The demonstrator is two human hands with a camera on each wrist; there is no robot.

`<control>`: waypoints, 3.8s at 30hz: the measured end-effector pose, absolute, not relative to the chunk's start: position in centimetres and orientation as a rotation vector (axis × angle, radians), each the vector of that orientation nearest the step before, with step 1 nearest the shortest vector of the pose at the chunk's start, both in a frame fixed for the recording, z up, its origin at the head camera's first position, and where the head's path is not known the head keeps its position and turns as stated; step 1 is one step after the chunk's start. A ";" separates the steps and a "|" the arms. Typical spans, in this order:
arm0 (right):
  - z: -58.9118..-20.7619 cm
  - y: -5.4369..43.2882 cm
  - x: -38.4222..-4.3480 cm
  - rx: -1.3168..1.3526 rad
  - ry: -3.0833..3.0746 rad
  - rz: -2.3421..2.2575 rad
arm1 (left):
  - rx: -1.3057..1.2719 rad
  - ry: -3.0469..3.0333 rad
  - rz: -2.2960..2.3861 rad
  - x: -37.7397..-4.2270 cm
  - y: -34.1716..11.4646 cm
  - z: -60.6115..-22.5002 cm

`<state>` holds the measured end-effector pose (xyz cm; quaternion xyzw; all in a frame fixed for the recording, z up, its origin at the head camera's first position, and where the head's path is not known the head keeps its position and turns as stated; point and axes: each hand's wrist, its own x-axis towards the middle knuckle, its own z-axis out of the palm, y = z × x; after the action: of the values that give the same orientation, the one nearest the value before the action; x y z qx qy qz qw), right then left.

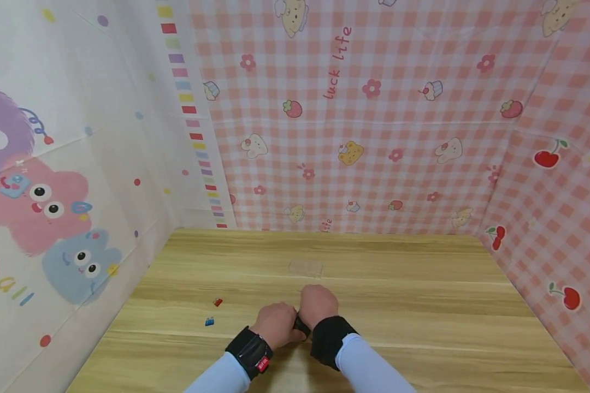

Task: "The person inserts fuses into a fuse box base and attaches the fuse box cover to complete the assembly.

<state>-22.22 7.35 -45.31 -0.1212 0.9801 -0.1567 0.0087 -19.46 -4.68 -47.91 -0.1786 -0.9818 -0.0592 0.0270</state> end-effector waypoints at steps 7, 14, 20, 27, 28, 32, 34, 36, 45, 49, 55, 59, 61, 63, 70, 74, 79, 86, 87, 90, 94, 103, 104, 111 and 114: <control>-45.7 7.2 -22.3 -0.448 3.093 -0.461 | -0.545 -3.030 -0.186 -19.5 -4.8 -47.8; -45.9 7.3 -21.9 -0.500 3.112 -0.503 | -0.545 -3.055 -0.187 -19.5 -4.8 -47.9; -45.6 7.0 -22.2 -0.478 3.098 -0.489 | -0.525 -3.069 -0.188 -19.7 -4.8 -48.0; -45.3 7.6 -22.1 -0.449 3.028 -0.572 | -0.539 -3.056 -0.163 -19.6 -4.7 -48.0; -45.2 7.6 -22.0 -0.448 3.026 -0.588 | -0.540 -3.048 -0.155 -19.5 -4.7 -48.0; -45.0 7.8 -22.0 -0.479 3.030 -0.620 | -0.546 -3.025 -0.146 -19.4 -4.7 -47.8; -45.1 7.8 -21.9 -0.513 3.045 -0.626 | -0.546 -3.029 -0.153 -19.4 -4.7 -47.7; -45.0 7.9 -21.8 -0.537 3.048 -0.623 | -0.543 -3.039 -0.164 -19.4 -4.7 -47.6; -44.9 7.7 -21.9 -0.492 3.025 -0.568 | -0.552 -3.018 -0.190 -19.5 -4.8 -48.0; -44.9 7.4 -22.0 -0.472 3.038 -0.495 | -0.558 -3.023 -0.197 -19.6 -4.9 -47.9; -45.3 7.2 -22.3 -0.450 3.033 -0.462 | -0.565 -3.026 -0.191 -19.5 -4.8 -47.7; -45.3 7.2 -22.2 -0.454 3.045 -0.456 | -0.570 -3.016 -0.203 -19.4 -4.9 -47.5; -45.3 7.2 -22.1 -0.459 3.053 -0.460 | -0.574 -3.009 -0.205 -19.3 -4.9 -47.6; -45.4 7.2 -22.0 -0.460 3.060 -0.466 | -0.576 -3.002 -0.202 -19.3 -4.9 -47.7; -45.5 7.3 -22.0 -0.445 3.061 -0.495 | -0.577 -2.972 -0.171 -19.3 -4.9 -47.9; -45.5 7.3 -21.9 -0.437 3.050 -0.513 | -0.567 -2.986 -0.178 -19.2 -4.9 -47.8; -45.4 7.2 -21.8 -0.427 3.052 -0.504 | -0.564 -2.997 -0.179 -19.5 -4.8 -48.1; -45.1 7.1 -21.8 -0.427 3.051 -0.489 | -0.562 -3.023 -0.205 -19.6 -4.8 -48.1; -45.1 7.0 -21.8 -0.432 3.051 -0.490 | -0.560 -3.026 -0.208 -19.6 -4.9 -48.0; -45.1 7.1 -21.8 -0.436 3.049 -0.491 | -0.558 -3.026 -0.195 -19.5 -4.8 -47.8; -45.0 7.2 -21.7 -0.431 3.052 -0.493 | -0.557 -3.020 -0.185 -19.5 -4.8 -47.8; -45.3 7.6 -21.6 -0.456 3.085 -0.530 | -0.554 -3.023 -0.174 -19.4 -4.9 -47.8; -45.4 7.6 -21.6 -0.455 3.086 -0.530 | -0.551 -3.021 -0.165 -19.4 -4.9 -47.8; -45.5 7.7 -21.5 -0.446 3.088 -0.496 | -0.545 -3.033 -0.149 -19.2 -5.0 -47.7; -45.5 7.8 -21.5 -0.445 3.097 -0.490 | -0.543 -3.037 -0.150 -19.2 -5.1 -47.8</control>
<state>-21.51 7.76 -45.49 -0.1406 0.9778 -0.1546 -0.0129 -19.20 -5.06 -47.76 -0.1758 -0.9829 -0.0484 0.0264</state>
